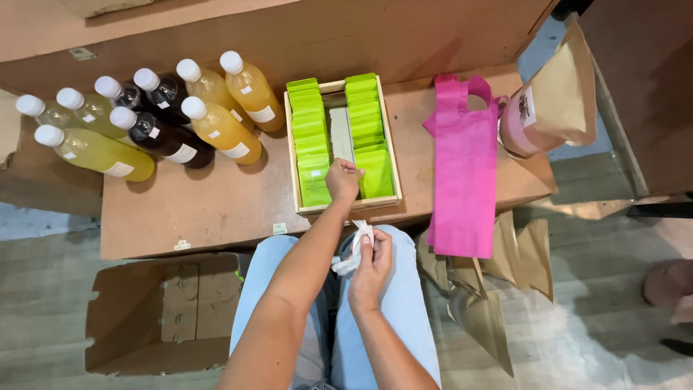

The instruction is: Cleaning small green packets with a cloth and transferring them from a wooden crate to a cardboard box.

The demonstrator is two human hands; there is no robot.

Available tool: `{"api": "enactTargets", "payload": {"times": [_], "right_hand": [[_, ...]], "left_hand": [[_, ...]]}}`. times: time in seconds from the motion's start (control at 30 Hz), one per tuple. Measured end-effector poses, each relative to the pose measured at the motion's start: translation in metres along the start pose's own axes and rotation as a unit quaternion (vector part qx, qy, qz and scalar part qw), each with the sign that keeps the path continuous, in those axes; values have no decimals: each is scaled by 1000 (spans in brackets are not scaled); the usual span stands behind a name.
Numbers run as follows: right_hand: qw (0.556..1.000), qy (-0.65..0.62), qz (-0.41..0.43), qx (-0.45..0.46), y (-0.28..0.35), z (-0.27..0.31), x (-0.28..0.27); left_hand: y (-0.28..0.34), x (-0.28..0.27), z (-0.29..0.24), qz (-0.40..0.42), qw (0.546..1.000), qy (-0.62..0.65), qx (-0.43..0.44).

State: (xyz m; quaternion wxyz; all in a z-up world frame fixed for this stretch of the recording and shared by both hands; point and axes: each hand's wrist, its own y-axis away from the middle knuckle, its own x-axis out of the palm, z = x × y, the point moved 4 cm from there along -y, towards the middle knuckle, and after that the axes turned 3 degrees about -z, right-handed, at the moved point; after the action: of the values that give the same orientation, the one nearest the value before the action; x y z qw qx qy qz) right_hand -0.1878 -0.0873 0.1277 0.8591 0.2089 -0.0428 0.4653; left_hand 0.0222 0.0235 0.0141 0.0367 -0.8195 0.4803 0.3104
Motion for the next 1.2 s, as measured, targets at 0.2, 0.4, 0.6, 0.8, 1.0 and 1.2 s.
{"api": "enactTargets", "payload": {"times": [0.2, 0.4, 0.6, 0.8, 1.0, 1.2], "right_hand": [[1000, 15, 21, -11, -1, -3, 0], [999, 24, 24, -24, -9, -17, -6], [999, 32, 25, -33, -9, -16, -6], [998, 43, 28, -31, -6, -12, -3], [998, 17, 39, -48, 9, 24, 2], [999, 23, 23, -22, 4, 6, 4]], "left_hand": [[0, -7, -2, -9, 999, 34, 22], [22, -30, -32, -37, 995, 27, 88], [30, -58, -64, -28, 984, 84, 153], [66, -71, -119, 29, 975, -64, 212], [29, 2, -64, 190, 970, -11, 150], [23, -17, -46, 191, 954, -39, 228]]}}
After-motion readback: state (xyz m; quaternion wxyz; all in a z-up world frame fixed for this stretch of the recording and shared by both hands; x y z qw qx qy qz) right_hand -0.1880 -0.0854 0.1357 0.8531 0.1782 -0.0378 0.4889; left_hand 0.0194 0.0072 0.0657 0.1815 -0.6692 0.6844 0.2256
